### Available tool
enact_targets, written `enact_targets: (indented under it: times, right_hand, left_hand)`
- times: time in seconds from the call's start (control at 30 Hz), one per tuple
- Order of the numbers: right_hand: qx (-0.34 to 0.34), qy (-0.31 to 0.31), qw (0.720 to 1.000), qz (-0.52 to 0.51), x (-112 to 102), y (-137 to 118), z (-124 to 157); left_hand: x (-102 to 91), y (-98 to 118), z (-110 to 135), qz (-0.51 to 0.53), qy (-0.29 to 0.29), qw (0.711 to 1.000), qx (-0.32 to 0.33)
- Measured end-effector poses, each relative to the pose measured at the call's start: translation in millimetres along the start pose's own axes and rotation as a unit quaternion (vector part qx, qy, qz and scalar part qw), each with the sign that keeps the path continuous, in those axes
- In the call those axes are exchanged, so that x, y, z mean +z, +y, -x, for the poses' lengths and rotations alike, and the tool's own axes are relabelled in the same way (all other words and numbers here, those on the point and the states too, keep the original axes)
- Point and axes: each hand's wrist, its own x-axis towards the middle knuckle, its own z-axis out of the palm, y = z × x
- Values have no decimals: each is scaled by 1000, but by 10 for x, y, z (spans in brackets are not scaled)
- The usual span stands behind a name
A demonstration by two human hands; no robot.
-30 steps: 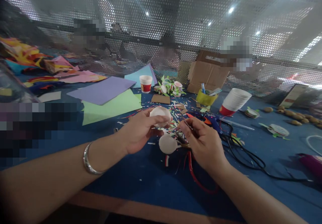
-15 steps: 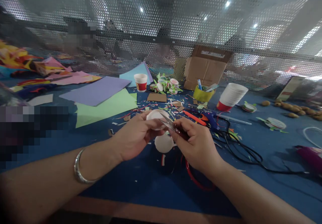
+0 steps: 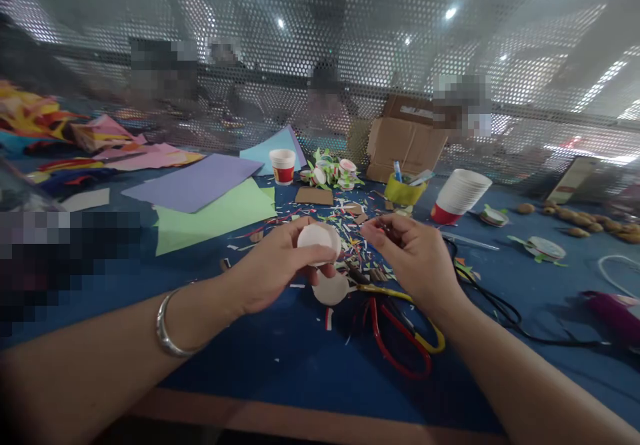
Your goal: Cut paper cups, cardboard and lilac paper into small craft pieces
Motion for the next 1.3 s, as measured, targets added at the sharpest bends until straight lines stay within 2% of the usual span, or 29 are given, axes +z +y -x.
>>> enact_targets:
  times: [0.1,0.2,0.33,0.47,0.6,0.7,0.87,0.97,1.07,1.17,1.3]
  right_hand:
    - [3,-79,996,-52,61,-118,14]
    - [5,-117,990,-74,93,-206,27]
    - [-5,-117,991,-66,99,-213,21]
    - [-25,-89,995,-39,111,-204,6]
    - [-30,-89,995,-26,126,-234,0]
    - [-33,-80,996,-28,136,-229,13]
    - [-34,-101,994,-33,146,-148,46]
    - [-38,-84,995,-35,125,-112,55]
    - [-45,-79,995,-49,67,-109,74]
    - [-55,-89,993,-49,4,-126,119]
    - [-38,-126,990,-49,-27,-156,181]
  left_hand:
    - [-29,-18,4,-52,-28,998,6]
    - [-51,-26,5,-70,-46,996,-6]
    - [-68,1,13,-49,-59,997,-21]
    - [-105,47,15,27,-103,993,-51]
    - [-180,76,-10,88,-136,983,-88]
    - [-239,88,-32,93,-159,978,-101]
    - [-266,64,-51,43,-188,977,-93]
    - [-263,25,-68,-3,-165,985,-54]
    - [-288,-9,-99,-91,-132,987,29]
    - [-330,-16,-130,-176,-96,974,104]
    - [-363,7,-141,-251,-51,952,170]
